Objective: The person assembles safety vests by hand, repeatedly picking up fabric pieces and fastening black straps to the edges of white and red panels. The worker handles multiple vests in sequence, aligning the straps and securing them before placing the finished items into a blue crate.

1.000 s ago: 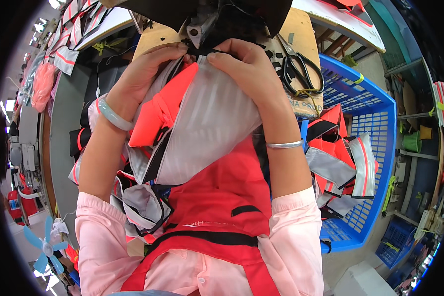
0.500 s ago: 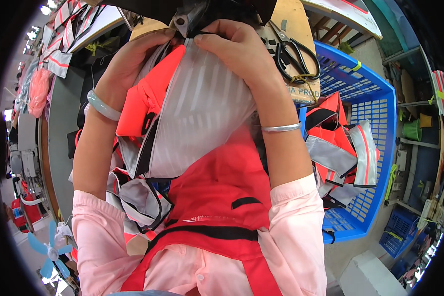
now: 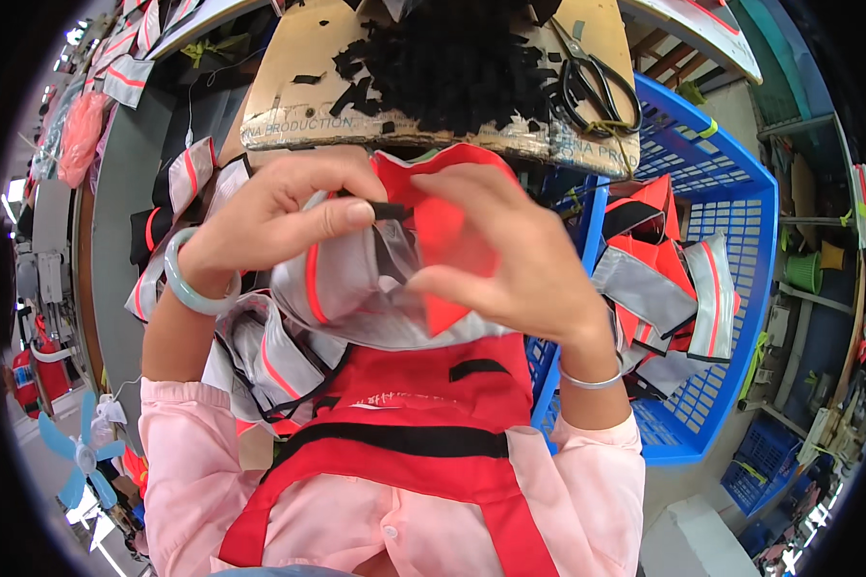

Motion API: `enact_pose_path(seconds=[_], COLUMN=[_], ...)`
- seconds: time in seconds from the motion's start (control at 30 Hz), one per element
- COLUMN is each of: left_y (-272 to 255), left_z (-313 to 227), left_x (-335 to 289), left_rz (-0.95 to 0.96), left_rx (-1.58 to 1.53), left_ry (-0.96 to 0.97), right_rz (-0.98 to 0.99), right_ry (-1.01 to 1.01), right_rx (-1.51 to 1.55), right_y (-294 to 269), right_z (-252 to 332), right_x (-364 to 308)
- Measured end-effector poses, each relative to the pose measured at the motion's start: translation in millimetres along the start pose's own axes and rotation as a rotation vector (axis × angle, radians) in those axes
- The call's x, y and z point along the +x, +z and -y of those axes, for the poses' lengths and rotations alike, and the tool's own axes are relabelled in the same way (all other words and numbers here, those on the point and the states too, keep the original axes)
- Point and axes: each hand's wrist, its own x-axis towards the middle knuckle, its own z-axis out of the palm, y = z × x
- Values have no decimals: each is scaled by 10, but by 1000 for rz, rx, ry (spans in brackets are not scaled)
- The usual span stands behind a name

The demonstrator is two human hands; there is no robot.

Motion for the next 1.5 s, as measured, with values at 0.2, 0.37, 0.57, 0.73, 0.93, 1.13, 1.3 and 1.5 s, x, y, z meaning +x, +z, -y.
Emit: enact_pose_path(seconds=[0.2, 0.37, 0.57, 0.73, 0.93, 1.13, 1.3, 1.5], left_y=[68, 120, 54, -153, -212, -376, -474, -538], left_z=[-6, 133, 23, 59, 139, 188, 285, 334], left_x=[-81, -22, 186, 237, 322, 475, 589, 697], left_rz=[-290, -341, -301, -250, -398, -428, -446, -451], left_rx=[-82, 77, 136, 11, -4, -74, -207, -373], left_ry=[69, 10, -42, -158, -189, -232, -258, -309], right_rz=[305, 177, -241, -232, -293, -366, -388, -387], right_ry=[337, 48, 101, 109, 159, 191, 208, 265], right_rx=[172, 22, 337, 298, 496, 511, 576, 706], right_y=[341, 343, -2, -49, -33, 1, 33, 43], right_z=[-87, -47, 72, 9, -170, -295, -366, -487], right_x=[-219, -210, 382, 616, 814, 1040, 1149, 1242])
